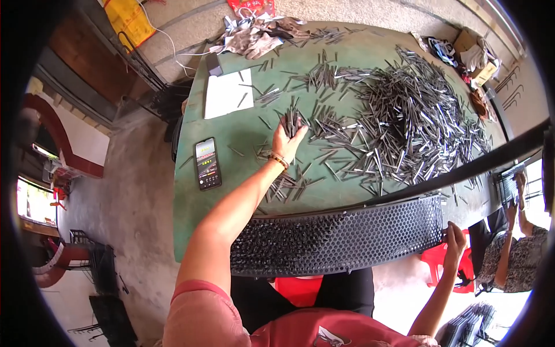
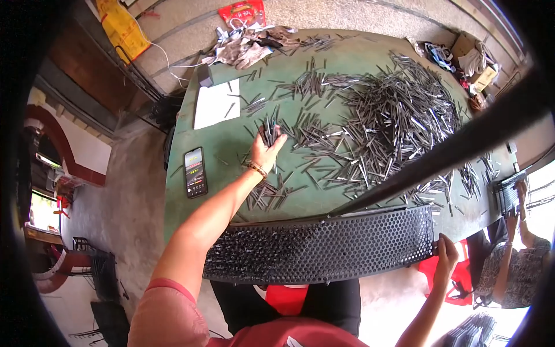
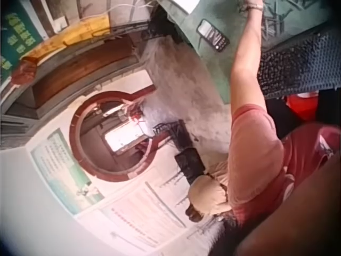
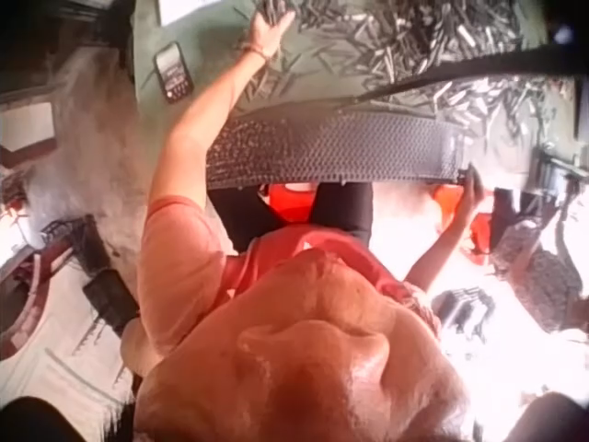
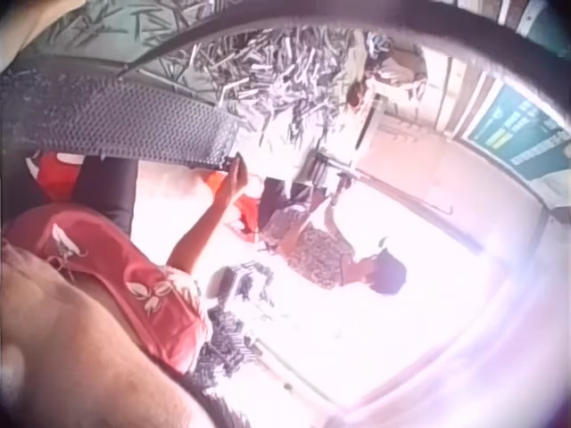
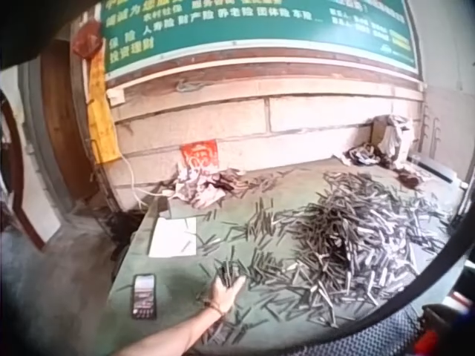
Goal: Assembling metal frames by manually inserting thin metal pins into a mesh frame.
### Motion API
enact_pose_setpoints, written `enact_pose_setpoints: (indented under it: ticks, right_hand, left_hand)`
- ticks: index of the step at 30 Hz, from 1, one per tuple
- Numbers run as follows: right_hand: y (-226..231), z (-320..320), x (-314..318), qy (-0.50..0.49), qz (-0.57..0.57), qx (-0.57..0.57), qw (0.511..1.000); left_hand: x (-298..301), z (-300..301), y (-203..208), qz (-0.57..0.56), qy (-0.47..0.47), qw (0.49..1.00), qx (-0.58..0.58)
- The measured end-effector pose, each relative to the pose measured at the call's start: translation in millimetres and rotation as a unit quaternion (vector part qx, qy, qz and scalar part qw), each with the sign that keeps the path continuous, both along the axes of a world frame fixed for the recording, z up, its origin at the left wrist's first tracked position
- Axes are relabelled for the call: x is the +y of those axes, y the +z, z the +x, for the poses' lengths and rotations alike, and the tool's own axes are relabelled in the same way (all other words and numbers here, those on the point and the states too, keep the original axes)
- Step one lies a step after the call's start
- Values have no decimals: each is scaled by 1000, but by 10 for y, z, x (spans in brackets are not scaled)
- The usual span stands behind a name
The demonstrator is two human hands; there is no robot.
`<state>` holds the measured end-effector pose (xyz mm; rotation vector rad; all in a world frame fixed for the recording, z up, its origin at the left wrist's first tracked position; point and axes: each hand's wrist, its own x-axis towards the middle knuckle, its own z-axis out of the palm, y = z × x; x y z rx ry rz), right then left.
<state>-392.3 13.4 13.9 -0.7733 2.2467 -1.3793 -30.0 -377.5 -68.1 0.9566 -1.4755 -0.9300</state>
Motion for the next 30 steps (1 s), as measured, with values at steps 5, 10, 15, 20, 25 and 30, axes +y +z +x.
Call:
enact_pose_setpoints:
  ticks: [5, 10, 15, 20, 25, 30]
  right_hand:
    - [-70, -40, -4, 10, -7, -8, 1000]
    - [-101, -68, 89, 32, -31, -16, 999]
    - [68, 82, 98, 33, -48, -17, 998]
    - [283, 277, 84, 62, -91, -15, 994]
    - [400, 588, 142, 121, -143, -37, 982]
    - [758, 1368, -80, 237, -149, -91, 956]
  left_hand:
    - [-2, 38, -193, 101, -128, 986, -29]
    - [-164, 13, 145, 144, -144, 979, 28]
    - [-121, 65, 914, 303, -235, 922, -41]
    - [152, 192, 1490, 279, -237, 927, -84]
    - [820, 357, 1961, 246, -228, 941, -42]
    - [1960, 438, 2225, 178, -315, 929, -73]
